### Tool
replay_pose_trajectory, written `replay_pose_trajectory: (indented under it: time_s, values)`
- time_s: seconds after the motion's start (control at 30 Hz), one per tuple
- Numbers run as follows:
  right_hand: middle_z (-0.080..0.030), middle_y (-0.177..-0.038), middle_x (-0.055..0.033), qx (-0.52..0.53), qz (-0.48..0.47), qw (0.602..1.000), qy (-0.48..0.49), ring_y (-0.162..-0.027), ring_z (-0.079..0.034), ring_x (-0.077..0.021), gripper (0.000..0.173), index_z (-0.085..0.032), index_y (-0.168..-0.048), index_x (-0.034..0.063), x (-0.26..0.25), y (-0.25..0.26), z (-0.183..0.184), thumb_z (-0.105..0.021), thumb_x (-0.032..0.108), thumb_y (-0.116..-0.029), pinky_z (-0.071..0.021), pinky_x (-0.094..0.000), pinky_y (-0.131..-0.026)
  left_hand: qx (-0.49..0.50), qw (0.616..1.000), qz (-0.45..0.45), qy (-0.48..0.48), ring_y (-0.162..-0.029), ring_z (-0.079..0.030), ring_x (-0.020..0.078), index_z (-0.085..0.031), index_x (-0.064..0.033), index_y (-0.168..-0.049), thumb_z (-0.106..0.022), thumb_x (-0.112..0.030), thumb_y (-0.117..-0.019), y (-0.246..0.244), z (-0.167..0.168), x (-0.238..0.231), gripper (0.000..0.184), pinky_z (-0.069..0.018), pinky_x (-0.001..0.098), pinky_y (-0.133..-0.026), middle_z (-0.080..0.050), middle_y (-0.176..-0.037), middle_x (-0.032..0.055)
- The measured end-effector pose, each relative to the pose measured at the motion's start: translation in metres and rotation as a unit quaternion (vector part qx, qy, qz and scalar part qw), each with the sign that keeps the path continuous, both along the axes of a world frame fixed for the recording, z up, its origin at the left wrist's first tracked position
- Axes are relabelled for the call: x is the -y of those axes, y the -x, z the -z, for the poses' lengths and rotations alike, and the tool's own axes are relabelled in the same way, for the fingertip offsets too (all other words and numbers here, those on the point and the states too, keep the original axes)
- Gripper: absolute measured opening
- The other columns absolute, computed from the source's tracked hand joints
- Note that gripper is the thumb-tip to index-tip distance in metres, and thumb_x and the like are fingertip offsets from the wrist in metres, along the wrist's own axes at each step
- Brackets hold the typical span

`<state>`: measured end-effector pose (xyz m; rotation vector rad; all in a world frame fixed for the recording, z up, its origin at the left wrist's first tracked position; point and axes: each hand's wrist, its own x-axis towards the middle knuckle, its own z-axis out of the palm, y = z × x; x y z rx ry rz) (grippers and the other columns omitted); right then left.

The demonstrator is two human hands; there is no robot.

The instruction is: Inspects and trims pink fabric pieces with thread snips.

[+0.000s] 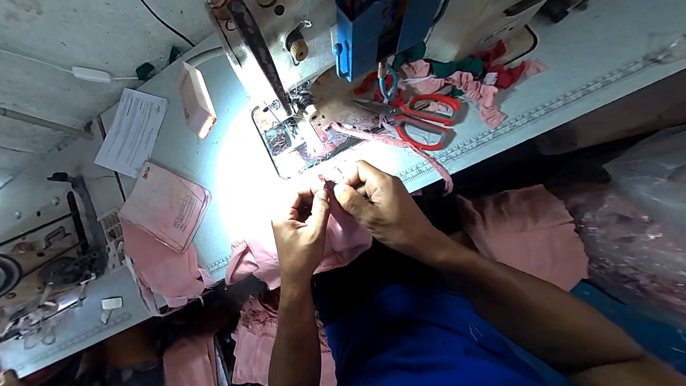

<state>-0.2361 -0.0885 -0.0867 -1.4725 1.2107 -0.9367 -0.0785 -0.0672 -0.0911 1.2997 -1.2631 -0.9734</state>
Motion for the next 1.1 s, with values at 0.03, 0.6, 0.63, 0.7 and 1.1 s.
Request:
replay_pose_trajectory:
  time_s: [0.03,0.6,0.63,0.7,1.1]
  values:
    - [-0.056,-0.063,0.0062,0.025,-0.006,1.0,-0.017,-0.048,-0.051,-0.0022,0.013,-0.057,-0.094,0.015,0.001,0.0,0.0,-0.058,0.025,-0.1015,-0.0407,-0.0197,-0.043,0.006,1.0,-0.003,0.0,-0.064,-0.063,0.0071,-0.069,-0.0039,-0.097,-0.064,-0.007,-0.0991,0.0,0.0,0.0,0.006,-0.0548,0.0222,-0.059,-0.067,-0.077,0.0007]
    - [-0.052,-0.062,0.0094,-0.107,0.011,0.989,0.097,-0.049,-0.049,-0.0017,0.019,-0.059,-0.099,0.0149,0.001,-0.001,0.006,-0.059,0.034,-0.0967,-0.0403,-0.024,-0.043,0.012,1.0,0.001,0.002,-0.065,-0.063,0.0074,-0.069,-0.0045,-0.097,-0.064,-0.007,-0.0981,-0.003,0.001,0.002,0.005,-0.0544,0.0219,-0.058,-0.066,-0.077,0.001]
    - [-0.053,-0.062,0.0093,-0.095,0.008,0.991,0.09,-0.049,-0.049,-0.0016,0.018,-0.059,-0.099,0.015,0.003,-0.001,0.005,-0.059,0.033,-0.0968,-0.0402,-0.0237,-0.043,0.016,1.0,0.002,0.0,-0.066,-0.063,0.0074,-0.069,-0.0047,-0.097,-0.064,-0.007,-0.0981,-0.003,0.001,0.001,0.005,-0.0547,0.022,-0.059,-0.067,-0.077,0.0008]
    - [-0.051,-0.062,0.0059,0.03,-0.016,0.999,0.013,-0.047,-0.045,-0.0025,0.014,-0.059,-0.098,0.0137,0.008,0.003,0.002,-0.055,0.026,-0.1023,-0.0373,-0.0199,-0.042,0.02,1.0,0.001,-0.009,-0.065,-0.064,0.0071,-0.069,-0.0052,-0.096,-0.065,-0.008,-0.0975,-0.003,0.002,-0.001,0.006,-0.0555,0.0225,-0.059,-0.067,-0.077,0.0004]
    - [-0.054,-0.063,0.0069,-0.041,-0.036,0.998,-0.02,-0.048,-0.048,-0.0014,0.016,-0.059,-0.094,0.0151,0.002,0.012,-0.005,-0.058,0.029,-0.1022,-0.0395,-0.0194,-0.044,0.028,0.999,-0.016,-0.011,-0.067,-0.065,0.0071,-0.069,-0.0061,-0.095,-0.066,-0.01,-0.0975,0.0,0.004,-0.002,0.006,-0.0565,0.0233,-0.061,-0.068,-0.077,-0.0004]
